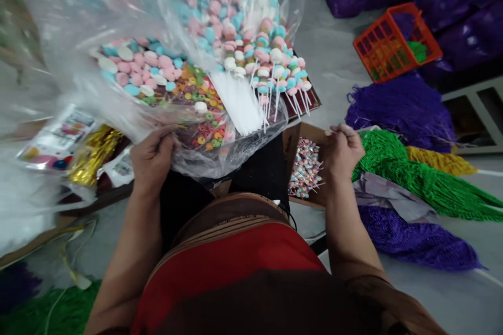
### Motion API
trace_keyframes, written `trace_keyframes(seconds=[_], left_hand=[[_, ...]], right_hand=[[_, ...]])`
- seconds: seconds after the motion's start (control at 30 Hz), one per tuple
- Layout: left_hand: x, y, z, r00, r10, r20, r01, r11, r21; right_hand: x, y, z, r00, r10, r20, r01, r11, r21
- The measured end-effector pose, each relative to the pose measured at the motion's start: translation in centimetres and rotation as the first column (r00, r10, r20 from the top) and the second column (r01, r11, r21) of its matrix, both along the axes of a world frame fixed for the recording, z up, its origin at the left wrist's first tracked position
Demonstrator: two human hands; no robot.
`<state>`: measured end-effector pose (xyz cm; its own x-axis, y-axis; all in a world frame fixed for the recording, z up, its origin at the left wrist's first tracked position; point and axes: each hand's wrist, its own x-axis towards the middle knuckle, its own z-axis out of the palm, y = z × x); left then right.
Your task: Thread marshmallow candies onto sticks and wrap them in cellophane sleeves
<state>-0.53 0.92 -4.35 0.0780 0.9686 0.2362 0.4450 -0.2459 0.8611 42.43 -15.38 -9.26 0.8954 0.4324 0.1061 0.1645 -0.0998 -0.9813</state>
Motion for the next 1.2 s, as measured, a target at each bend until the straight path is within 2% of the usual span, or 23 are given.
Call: trace_keyframes(seconds=[0.07, 0.17, 0.27, 0.33, 0.47, 0.6, 0.73, 0.8, 0.9, 0.93, 1.0, 1.07, 1.1, 1.13, 1.2], left_hand=[[-0.1, -0.1, 0.0, 0.999, -0.025, -0.021, 0.025, 1.000, 0.010], [0.1, -0.3, 0.2, 0.999, -0.037, -0.021, 0.038, 0.998, 0.041], [0.4, -0.5, 0.3, 0.999, -0.032, -0.012, 0.032, 0.998, 0.046], [0.5, -0.6, 0.3, 0.999, -0.026, -0.027, 0.027, 0.999, 0.040], [0.5, -0.9, 0.2, 0.995, -0.034, -0.089, 0.037, 0.999, 0.024], [0.4, -0.9, -0.2, 0.990, -0.091, -0.110, 0.092, 0.996, 0.004], [0.7, -0.8, -0.6, 0.984, -0.137, -0.111, 0.139, 0.990, 0.007], [0.8, -0.8, -0.4, 0.980, -0.155, -0.123, 0.157, 0.988, 0.010], [-0.4, -1.0, 0.8, 0.968, -0.153, -0.201, 0.172, 0.982, 0.080], [-1.1, -1.2, 1.4, 0.962, -0.110, -0.248, 0.145, 0.981, 0.127], [-3.1, -1.6, 2.4, 0.933, 0.061, -0.355, 0.023, 0.974, 0.227], [-5.1, -1.8, 2.9, 0.852, 0.234, -0.469, -0.115, 0.957, 0.268], [-6.0, -1.9, 2.9, 0.801, 0.274, -0.533, -0.157, 0.954, 0.254], [-6.7, -1.9, 2.7, 0.752, 0.277, -0.598, -0.175, 0.959, 0.224], [-7.4, -1.7, 2.0, 0.685, 0.209, -0.698, -0.162, 0.978, 0.134]], right_hand=[[-2.1, 2.1, 3.3, 0.994, 0.012, 0.112, -0.025, 0.993, 0.114], [-6.5, 4.2, 7.5, 0.949, 0.112, 0.294, -0.176, 0.964, 0.199], [-11.0, 5.3, 9.4, 0.900, 0.260, 0.351, -0.348, 0.912, 0.216], [-13.5, 5.8, 9.5, 0.836, 0.412, 0.363, -0.490, 0.858, 0.154], [-17.2, 6.4, 9.0, 0.638, 0.668, 0.382, -0.724, 0.690, 0.002], [-19.6, 7.0, 9.0, 0.478, 0.784, 0.396, -0.832, 0.549, -0.083], [-21.0, 7.4, 8.9, 0.368, 0.844, 0.390, -0.877, 0.454, -0.157], [-21.3, 7.5, 8.7, 0.334, 0.855, 0.397, -0.886, 0.428, -0.177], [-21.4, 7.4, 8.2, 0.310, 0.860, 0.404, -0.889, 0.413, -0.198], [-21.4, 7.3, 8.0, 0.310, 0.862, 0.402, -0.887, 0.414, -0.203], [-21.3, 7.1, 7.6, 0.313, 0.866, 0.389, -0.886, 0.414, -0.209], [-21.3, 7.0, 7.2, 0.321, 0.870, 0.374, -0.887, 0.414, -0.203], [-21.4, 6.9, 7.1, 0.323, 0.872, 0.369, -0.889, 0.412, -0.197], [-21.6, 6.9, 7.0, 0.319, 0.873, 0.368, -0.893, 0.407, -0.190], [-21.9, 6.9, 6.9, 0.300, 0.873, 0.384, -0.903, 0.389, -0.180]])
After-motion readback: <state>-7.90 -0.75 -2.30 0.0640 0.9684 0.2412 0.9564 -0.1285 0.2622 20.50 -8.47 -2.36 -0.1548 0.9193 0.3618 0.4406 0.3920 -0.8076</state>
